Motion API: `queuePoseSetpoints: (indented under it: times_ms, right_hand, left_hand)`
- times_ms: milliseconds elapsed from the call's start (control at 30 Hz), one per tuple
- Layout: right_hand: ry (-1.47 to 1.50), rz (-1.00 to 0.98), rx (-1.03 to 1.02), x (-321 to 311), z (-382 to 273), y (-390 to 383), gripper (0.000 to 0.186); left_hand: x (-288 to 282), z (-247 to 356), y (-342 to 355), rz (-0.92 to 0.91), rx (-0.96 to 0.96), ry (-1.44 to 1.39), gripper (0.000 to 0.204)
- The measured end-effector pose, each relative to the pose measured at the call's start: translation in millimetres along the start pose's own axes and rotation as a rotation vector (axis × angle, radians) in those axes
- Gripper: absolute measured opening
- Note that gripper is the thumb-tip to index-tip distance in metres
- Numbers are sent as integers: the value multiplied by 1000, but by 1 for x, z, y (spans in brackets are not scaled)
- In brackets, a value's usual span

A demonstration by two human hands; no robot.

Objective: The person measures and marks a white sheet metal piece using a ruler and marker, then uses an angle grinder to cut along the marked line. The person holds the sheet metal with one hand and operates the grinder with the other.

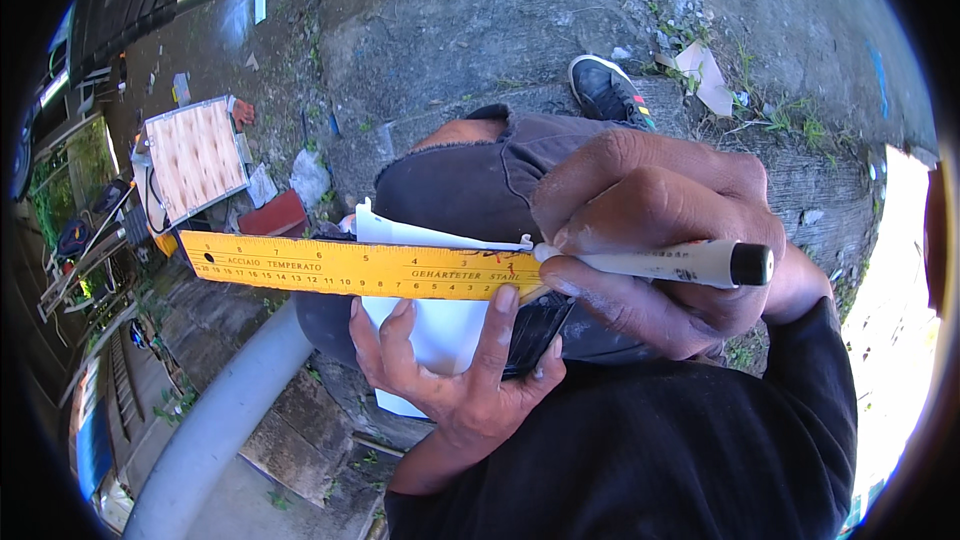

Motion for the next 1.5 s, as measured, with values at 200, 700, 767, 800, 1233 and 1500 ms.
queuePoseSetpoints:
  times_ms: [200,700,767,800,1233,1500]
  right_hand:
    - [-31,-7,26,5,3,2,17]
    - [53,-62,434,-32,-6,-35,11]
    - [-26,-78,530,-19,-2,-47,15]
    - [-26,-96,548,-12,0,-52,19]
    - [176,-134,506,26,-22,-83,21]
    - [206,-126,626,41,-18,-88,20]
  left_hand:
    - [-1,0,0,-7,2,-4,80]
    - [-2,4,5,49,17,-9,75]
    - [-1,5,3,56,16,-7,75]
    - [-1,5,2,61,16,-7,76]
    - [-2,-27,-28,442,80,-487,72]
    - [-33,-52,-29,420,-383,-785,55]
Point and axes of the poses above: each hand's wrist, its own y-axis towards the middle knuckle, its own x-axis out of the palm, z = x × y, the point moved 6 cm from there along y, towards the middle knuckle, and after that the axes turned 8 degrees about x, right-handed, at the moved point
